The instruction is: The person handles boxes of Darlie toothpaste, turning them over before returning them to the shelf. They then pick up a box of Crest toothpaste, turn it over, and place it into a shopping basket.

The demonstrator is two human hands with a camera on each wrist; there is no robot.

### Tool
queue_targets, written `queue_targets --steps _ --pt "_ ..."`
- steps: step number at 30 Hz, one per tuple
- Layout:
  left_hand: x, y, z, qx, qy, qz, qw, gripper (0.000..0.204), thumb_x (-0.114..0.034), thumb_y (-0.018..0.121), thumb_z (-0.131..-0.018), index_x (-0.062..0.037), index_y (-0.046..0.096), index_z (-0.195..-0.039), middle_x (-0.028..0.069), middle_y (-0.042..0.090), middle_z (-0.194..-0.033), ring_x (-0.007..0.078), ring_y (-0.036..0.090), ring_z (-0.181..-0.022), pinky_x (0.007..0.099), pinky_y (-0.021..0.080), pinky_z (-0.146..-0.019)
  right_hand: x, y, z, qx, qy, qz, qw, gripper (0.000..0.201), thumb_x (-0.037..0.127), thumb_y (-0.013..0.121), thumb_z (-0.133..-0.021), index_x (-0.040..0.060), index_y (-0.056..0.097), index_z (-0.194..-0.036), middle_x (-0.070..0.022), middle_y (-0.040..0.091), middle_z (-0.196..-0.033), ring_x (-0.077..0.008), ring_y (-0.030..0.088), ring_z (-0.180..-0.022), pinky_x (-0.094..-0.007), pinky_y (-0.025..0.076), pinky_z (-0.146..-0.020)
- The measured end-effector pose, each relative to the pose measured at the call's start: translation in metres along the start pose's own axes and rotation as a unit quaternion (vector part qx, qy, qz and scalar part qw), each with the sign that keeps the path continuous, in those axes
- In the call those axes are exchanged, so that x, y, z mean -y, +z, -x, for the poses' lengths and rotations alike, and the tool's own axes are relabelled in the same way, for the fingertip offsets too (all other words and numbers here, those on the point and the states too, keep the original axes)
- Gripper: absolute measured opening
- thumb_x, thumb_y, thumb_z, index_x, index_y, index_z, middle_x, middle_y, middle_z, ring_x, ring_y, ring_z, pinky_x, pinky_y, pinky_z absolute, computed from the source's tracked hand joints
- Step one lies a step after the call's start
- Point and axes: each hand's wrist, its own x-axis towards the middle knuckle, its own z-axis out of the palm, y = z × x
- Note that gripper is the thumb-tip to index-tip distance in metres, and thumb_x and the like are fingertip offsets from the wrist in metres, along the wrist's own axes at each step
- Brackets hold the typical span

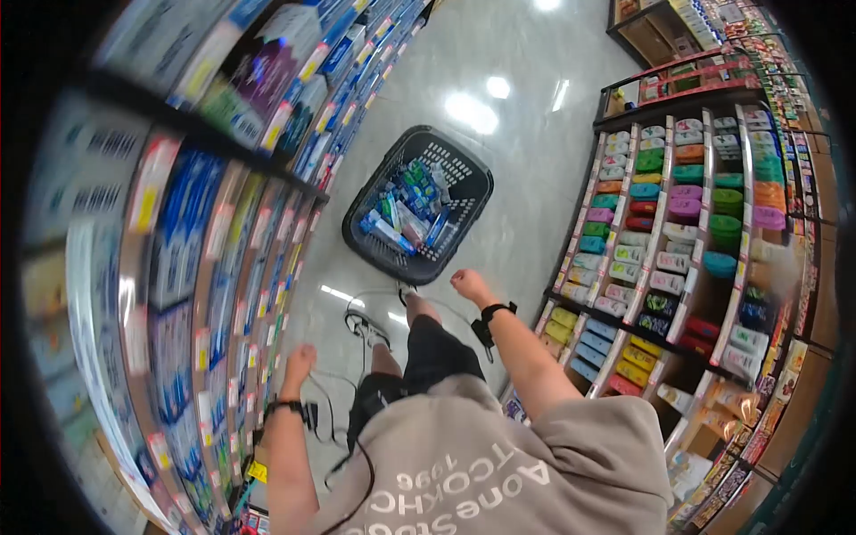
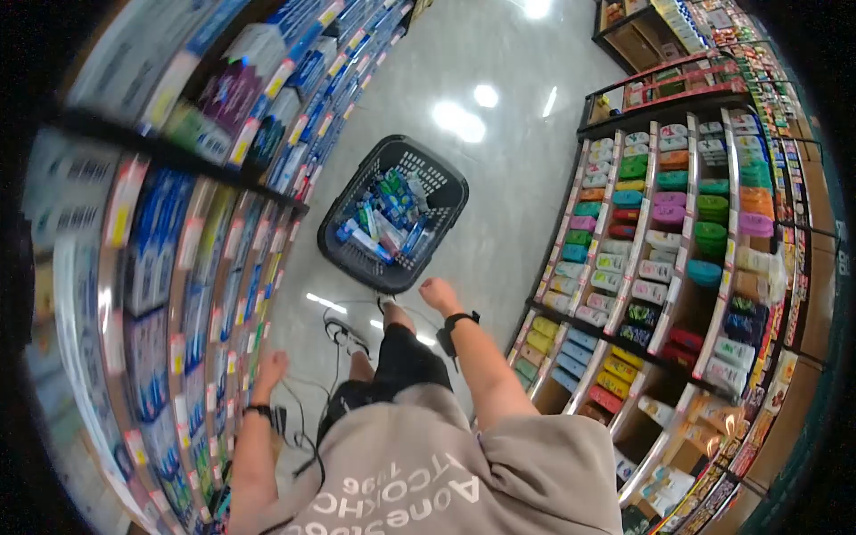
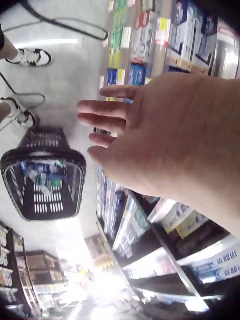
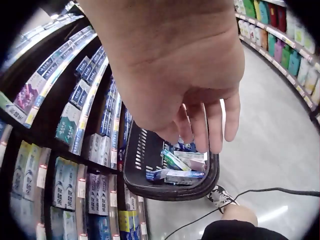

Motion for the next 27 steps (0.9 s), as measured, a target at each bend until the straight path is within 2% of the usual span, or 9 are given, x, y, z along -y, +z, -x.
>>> queue_targets --steps 3,6,9,10,12,14,19,23,27 --pt "0.074 0.033 0.015 0.012 -0.043 -0.037 0.998 0.026 -0.025 0.062 -0.094 -0.0037 0.074 -0.102 0.0182 0.074 -0.092 0.0338 0.072 -0.084 0.0455 0.056 -0.078 0.005 0.017 -0.076 0.014 0.013 -0.024 1.0 0.033 0.029 0.064 -0.087 0.0049 0.077 -0.104 -0.0225 0.075 -0.104 -0.0412 0.07 -0.103 -0.049 0.055 -0.093" --pt "0.021 0.053 0.04 0.084 -0.201 0.145 0.965 0.014 -0.016 0.064 -0.091 -0.0048 0.072 -0.095 0.0137 0.073 -0.086 0.0224 0.07 -0.075 0.0377 0.056 -0.071 0.004 0.043 -0.161 0.036 0.04 0.008 0.999 0.032 0.031 0.064 -0.087 0.0049 0.077 -0.101 -0.0212 0.075 -0.105 -0.0416 0.072 -0.099 -0.05 0.056 -0.09" --pt "-0.033 0.087 0.003 0.183 -0.2 0.056 0.961 0.02 -0.019 0.064 -0.094 -0.0046 0.071 -0.106 0.0139 0.074 -0.093 0.0217 0.071 -0.078 0.0373 0.056 -0.071 0.028 0.035 -0.234 0.022 0.08 0.031 0.996 0.034 0.032 0.062 -0.088 0.0058 0.076 -0.105 -0.0233 0.074 -0.107 -0.0418 0.071 -0.105 -0.0502 0.056 -0.092" --pt "-0.058 0.096 -0.028 0.215 -0.192 -0.001 0.957 0.023 -0.021 0.064 -0.095 -0.0048 0.071 -0.11 0.0158 0.075 -0.098 0.0263 0.073 -0.083 0.0398 0.057 -0.075 0.028 0.037 -0.265 0.024 0.075 0.02 0.997 0.035 0.032 0.061 -0.088 0.0064 0.076 -0.106 -0.0237 0.074 -0.107 -0.0418 0.07 -0.106 -0.0499 0.056 -0.093" --pt "-0.139 0.107 -0.098 0.183 0.042 -0.136 0.973 0.03 -0.028 0.064 -0.097 -0.0056 0.069 -0.117 0.0201 0.073 -0.112 0.0381 0.071 -0.1 0.0449 0.056 -0.087 0.014 0.047 -0.322 0.016 0.115 -0.066 0.991 0.036 0.033 0.061 -0.088 0.007 0.075 -0.108 -0.0236 0.074 -0.109 -0.0418 0.07 -0.106 -0.0491 0.056 -0.093" --pt "-0.244 0.109 -0.172 0.165 0.024 -0.089 0.982 0.037 -0.032 0.063 -0.099 -0.006 0.067 -0.124 0.0226 0.07 -0.119 0.045 0.064 -0.113 0.0479 0.053 -0.096 0.008 0.063 -0.358 -0.062 0.127 -0.081 0.987 0.042 0.031 0.066 -0.088 0.0035 0.07 -0.119 -0.0258 0.071 -0.116 -0.0417 0.068 -0.111 -0.0489 0.054 -0.096" --pt "-0.428 0.086 -0.306 0.096 0.163 0.032 0.982 0.028 -0.019 0.066 -0.1 -0.0019 0.067 -0.122 0.0163 0.075 -0.097 0.0255 0.074 -0.092 0.0341 0.056 -0.087 0.007 0.106 -0.412 -0.164 0.071 0.006 0.984 0.062 0.028 0.073 -0.086 0.0012 0.048 -0.136 -0.0237 0.057 -0.131 -0.0441 0.061 -0.118 -0.051 0.054 -0.097" --pt "-0.416 0.057 -0.323 0.052 0.126 0.233 0.963 0.026 -0.014 0.06 -0.104 0.0005 0.064 -0.125 0.0079 0.072 -0.104 0.0129 0.068 -0.094 0.03 0.053 -0.086 0.033 0.116 -0.413 -0.2 0.109 -0.053 0.972 0.073 0.018 0.081 -0.08 -0.0019 0.042 -0.139 -0.0237 0.058 -0.126 -0.0433 0.06 -0.118 -0.05 0.055 -0.094" --pt "-0.248 0.066 -0.255 0.024 0.013 0.171 0.985 0.026 -0.015 0.056 -0.105 -0.0001 0.063 -0.125 0.0068 0.071 -0.105 0.014 0.066 -0.097 0.0301 0.052 -0.091 0.041 0.111 -0.375 -0.125 0.126 -0.052 0.983 0.068 0.035 0.079 -0.078 -0.0053 0.057 -0.128 -0.0266 0.065 -0.123 -0.0436 0.066 -0.112 -0.0486 0.056 -0.094"
